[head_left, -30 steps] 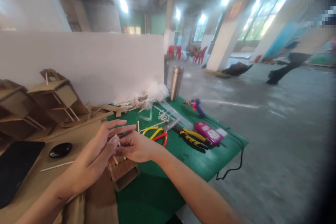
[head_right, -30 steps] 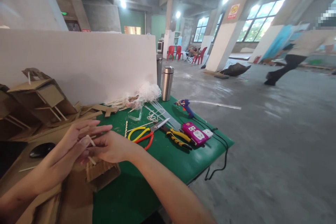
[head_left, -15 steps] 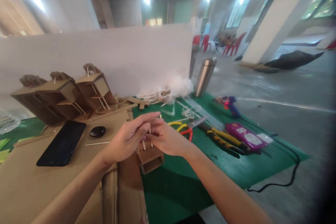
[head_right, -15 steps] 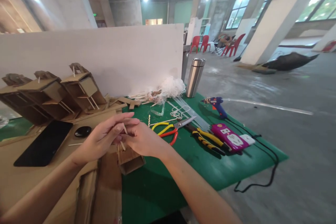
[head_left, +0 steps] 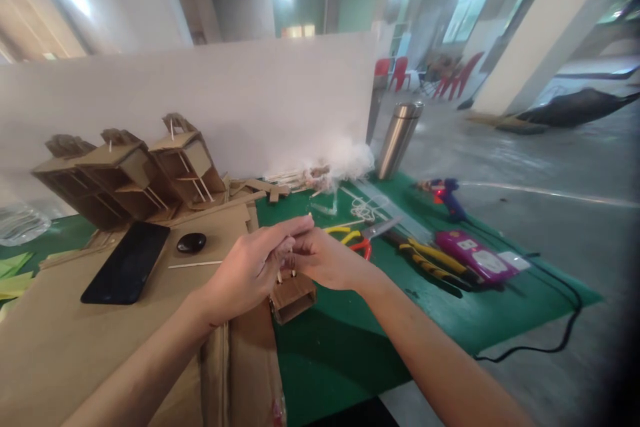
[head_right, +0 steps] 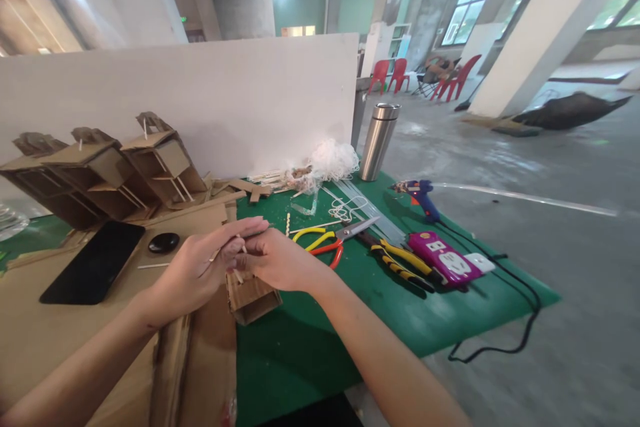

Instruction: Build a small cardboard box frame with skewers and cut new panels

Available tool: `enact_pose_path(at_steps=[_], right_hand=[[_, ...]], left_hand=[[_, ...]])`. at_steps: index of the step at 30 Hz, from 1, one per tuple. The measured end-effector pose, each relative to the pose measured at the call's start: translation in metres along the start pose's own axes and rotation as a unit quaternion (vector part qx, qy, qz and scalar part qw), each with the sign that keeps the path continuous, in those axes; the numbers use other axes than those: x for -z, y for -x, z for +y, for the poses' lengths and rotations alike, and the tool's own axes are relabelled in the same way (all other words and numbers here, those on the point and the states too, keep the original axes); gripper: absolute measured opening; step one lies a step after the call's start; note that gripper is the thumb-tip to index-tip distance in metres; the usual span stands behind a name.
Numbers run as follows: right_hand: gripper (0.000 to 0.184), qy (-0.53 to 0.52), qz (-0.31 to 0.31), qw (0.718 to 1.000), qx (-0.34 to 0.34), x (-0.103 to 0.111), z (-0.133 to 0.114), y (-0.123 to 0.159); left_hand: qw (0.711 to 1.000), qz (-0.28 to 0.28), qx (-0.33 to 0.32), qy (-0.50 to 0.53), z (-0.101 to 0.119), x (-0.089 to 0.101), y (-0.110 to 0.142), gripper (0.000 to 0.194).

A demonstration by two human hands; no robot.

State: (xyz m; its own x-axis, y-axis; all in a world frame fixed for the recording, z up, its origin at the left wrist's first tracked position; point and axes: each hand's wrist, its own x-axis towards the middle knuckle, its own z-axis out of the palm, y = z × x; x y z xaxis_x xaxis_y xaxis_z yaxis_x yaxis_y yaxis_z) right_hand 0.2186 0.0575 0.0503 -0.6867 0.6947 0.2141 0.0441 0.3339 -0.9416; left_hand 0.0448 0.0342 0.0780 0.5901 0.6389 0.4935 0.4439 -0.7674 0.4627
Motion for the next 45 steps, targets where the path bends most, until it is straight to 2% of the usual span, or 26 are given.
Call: enact_pose_path(at_steps=[4, 8, 10, 14, 18, 23, 29, 35, 41, 45], right_hand=[[0.046, 0.086, -0.009, 0.996, -0.034, 0.008, -0.001, 0.011], [0.097, 0.160, -0.066, 0.981, -0.092, 0.016, 0.010, 0.025], [0.104, 0.174, -0.097, 0.974, -0.104, 0.016, 0.015, 0.029], [0.093, 0.202, -0.079, 0.971, -0.104, 0.014, 0.017, 0.030], [0.083, 0.193, -0.038, 0.978, -0.071, 0.015, 0.010, 0.029], [0.085, 0.155, 0.021, 0.988, 0.002, 0.018, -0.005, 0.029], [0.078, 0.150, 0.045, 0.988, 0.008, 0.022, -0.028, 0.025], [0.069, 0.127, 0.061, 0.990, 0.033, 0.020, -0.039, 0.022], [0.082, 0.080, 0.089, 0.993, 0.020, 0.018, -0.032, 0.023], [0.082, 0.054, 0.098, 0.992, 0.052, 0.016, -0.028, 0.021]], left_hand=[[1.000, -0.001, -0.002, -0.010, 0.001, -0.002, 0.001, 0.038], [0.999, 0.012, -0.018, -0.041, -0.001, -0.003, 0.001, 0.038], [0.998, 0.015, -0.022, -0.051, -0.001, -0.003, 0.002, 0.038], [0.998, 0.000, -0.029, -0.049, 0.001, 0.001, 0.003, 0.039], [0.997, -0.048, -0.011, -0.056, 0.008, 0.011, 0.004, 0.044], [0.990, -0.113, 0.023, -0.080, 0.018, 0.028, 0.000, 0.053], [0.975, -0.177, 0.071, -0.112, 0.029, 0.041, 0.001, 0.054], [0.972, -0.184, 0.077, -0.121, 0.028, 0.044, 0.003, 0.052], [0.978, -0.166, 0.043, -0.117, 0.025, 0.043, 0.002, 0.050], [0.978, -0.165, 0.054, -0.118, 0.026, 0.044, 0.001, 0.049]])
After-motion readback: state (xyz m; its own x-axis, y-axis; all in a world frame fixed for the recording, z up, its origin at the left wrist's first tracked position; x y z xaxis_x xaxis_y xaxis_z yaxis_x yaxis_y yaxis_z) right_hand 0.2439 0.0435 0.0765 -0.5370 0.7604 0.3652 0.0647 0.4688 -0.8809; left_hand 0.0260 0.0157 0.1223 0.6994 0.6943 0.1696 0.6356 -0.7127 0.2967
